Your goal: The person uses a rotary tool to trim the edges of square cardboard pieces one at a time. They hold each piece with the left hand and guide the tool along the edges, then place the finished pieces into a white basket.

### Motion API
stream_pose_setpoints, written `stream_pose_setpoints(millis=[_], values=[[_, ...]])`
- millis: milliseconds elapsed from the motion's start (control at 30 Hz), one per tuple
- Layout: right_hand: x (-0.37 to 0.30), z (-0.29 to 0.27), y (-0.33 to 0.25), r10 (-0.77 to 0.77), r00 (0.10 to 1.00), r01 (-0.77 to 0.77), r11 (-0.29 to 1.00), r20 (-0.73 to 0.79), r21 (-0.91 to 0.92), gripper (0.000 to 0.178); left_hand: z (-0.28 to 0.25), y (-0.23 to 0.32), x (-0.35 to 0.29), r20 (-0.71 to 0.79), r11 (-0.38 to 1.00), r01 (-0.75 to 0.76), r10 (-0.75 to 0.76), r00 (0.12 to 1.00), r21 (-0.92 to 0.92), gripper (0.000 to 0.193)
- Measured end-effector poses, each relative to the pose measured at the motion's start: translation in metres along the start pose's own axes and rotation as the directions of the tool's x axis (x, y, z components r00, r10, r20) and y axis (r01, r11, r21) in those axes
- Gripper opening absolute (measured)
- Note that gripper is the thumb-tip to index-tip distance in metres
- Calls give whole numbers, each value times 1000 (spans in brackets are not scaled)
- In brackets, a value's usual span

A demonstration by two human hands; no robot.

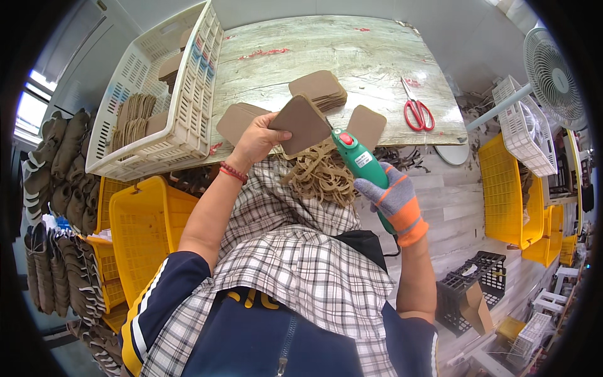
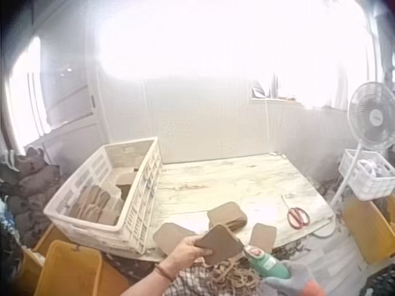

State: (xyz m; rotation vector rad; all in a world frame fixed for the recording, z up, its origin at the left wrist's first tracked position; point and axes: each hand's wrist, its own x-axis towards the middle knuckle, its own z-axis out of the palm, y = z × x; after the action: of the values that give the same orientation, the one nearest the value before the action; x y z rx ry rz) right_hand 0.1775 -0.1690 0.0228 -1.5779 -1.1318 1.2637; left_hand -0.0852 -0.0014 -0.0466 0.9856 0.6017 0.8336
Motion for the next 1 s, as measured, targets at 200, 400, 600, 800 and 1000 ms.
stream_pose_setpoints(millis=[200, 400, 600, 800, 1000], values=[[-5, -1, 3, 27, 1000, -27, 998, -7, 50, 42, -1, 2, -2, -13, 1000, 0, 0, 1000, -12, 40], [-4, 0, 2, 41, 999, -41, 998, -2, 42, 43, -1, -2, 0, 9, 999, 22, -23, 1000, 25, 39], [-5, 0, 1, 28, 1000, -28, 1000, -11, 0, 47, 4, 1, -1, 31, 993, 90, -93, 995, 77, 38], [-3, 5, -1, 14, 999, -15, 999, -35, -31, 46, 10, -6, -3, 51, 987, 155, -157, 986, 49, 41], [10, 12, -1, -15, 998, 17, 999, -66, 35, 41, 15, -19, -3, 90, 970, 226, -235, 968, 93, 41]])
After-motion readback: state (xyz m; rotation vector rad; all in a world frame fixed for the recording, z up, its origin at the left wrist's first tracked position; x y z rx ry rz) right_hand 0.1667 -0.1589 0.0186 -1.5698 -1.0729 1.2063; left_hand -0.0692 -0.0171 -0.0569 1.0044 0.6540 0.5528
